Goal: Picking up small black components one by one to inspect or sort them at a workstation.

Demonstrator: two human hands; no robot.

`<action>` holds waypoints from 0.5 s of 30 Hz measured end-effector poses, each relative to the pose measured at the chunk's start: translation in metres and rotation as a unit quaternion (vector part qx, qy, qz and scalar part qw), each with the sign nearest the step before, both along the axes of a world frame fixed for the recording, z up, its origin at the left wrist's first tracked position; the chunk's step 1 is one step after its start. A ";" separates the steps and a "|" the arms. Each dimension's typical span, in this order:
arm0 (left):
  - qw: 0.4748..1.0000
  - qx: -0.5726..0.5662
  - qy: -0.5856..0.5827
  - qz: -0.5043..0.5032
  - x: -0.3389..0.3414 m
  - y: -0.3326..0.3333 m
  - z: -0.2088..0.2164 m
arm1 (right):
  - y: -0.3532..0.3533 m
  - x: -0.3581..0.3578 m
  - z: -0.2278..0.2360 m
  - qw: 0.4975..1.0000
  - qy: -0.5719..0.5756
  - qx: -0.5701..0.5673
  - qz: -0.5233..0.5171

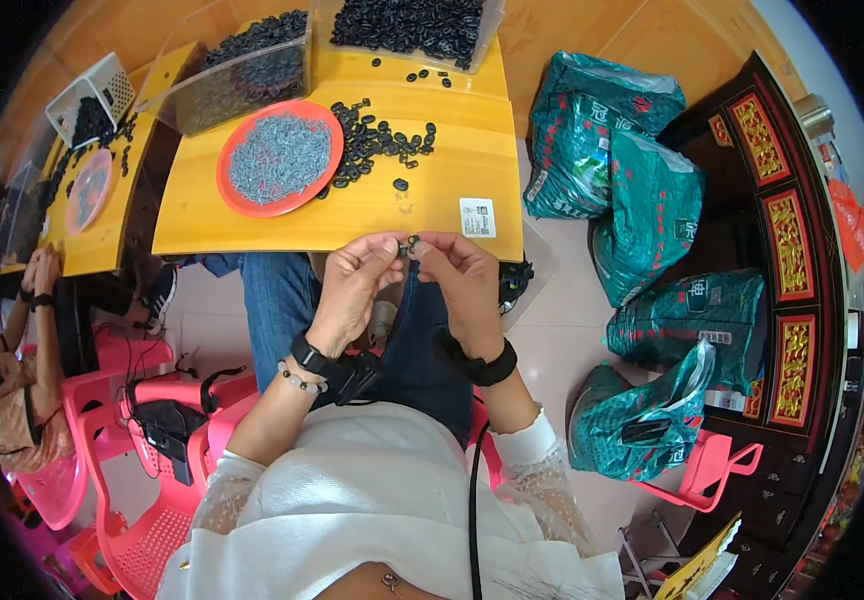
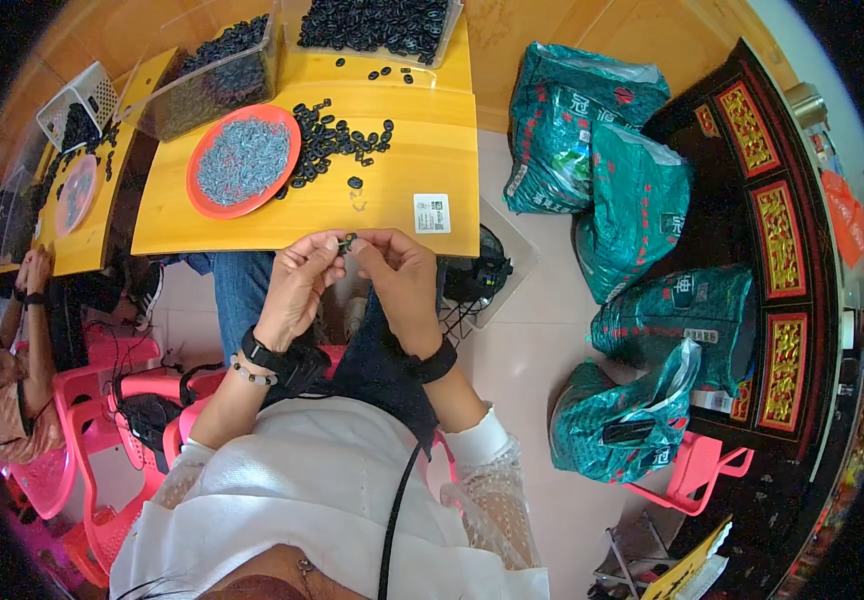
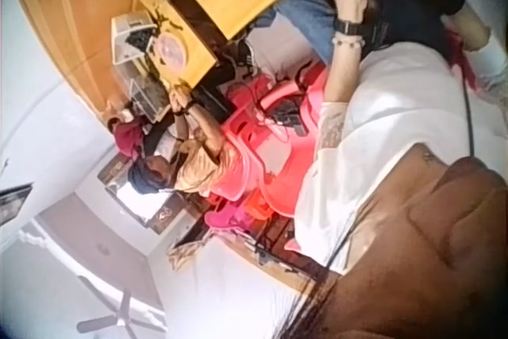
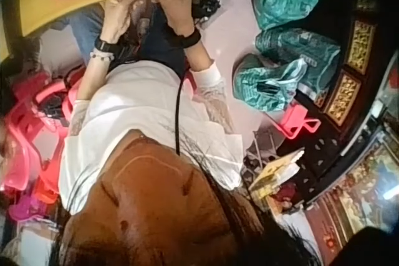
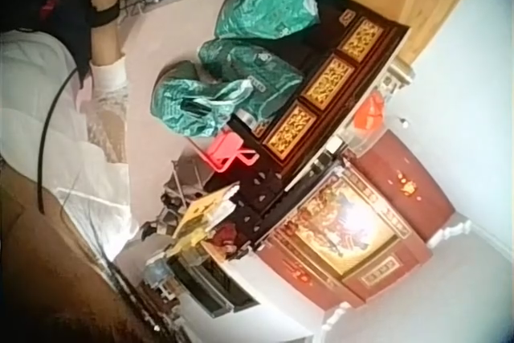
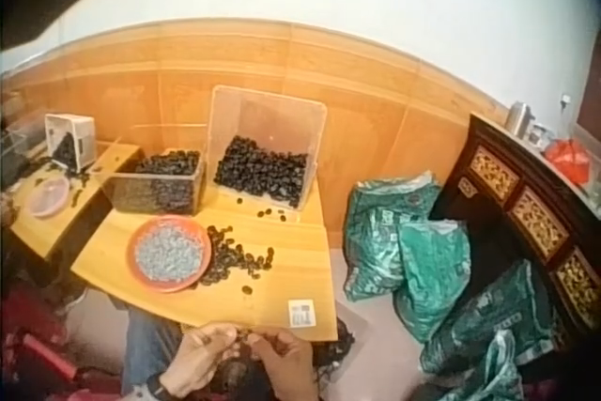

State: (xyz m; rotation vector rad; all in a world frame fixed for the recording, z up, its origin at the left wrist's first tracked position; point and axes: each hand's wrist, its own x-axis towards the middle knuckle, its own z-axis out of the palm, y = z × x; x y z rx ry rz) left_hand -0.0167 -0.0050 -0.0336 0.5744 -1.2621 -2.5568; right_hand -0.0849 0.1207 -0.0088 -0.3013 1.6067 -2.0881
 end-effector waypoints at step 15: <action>0.993 -0.113 0.031 -0.021 0.014 0.025 0.007 | 0.007 0.003 -0.005 0.986 -0.128 -0.098 0.037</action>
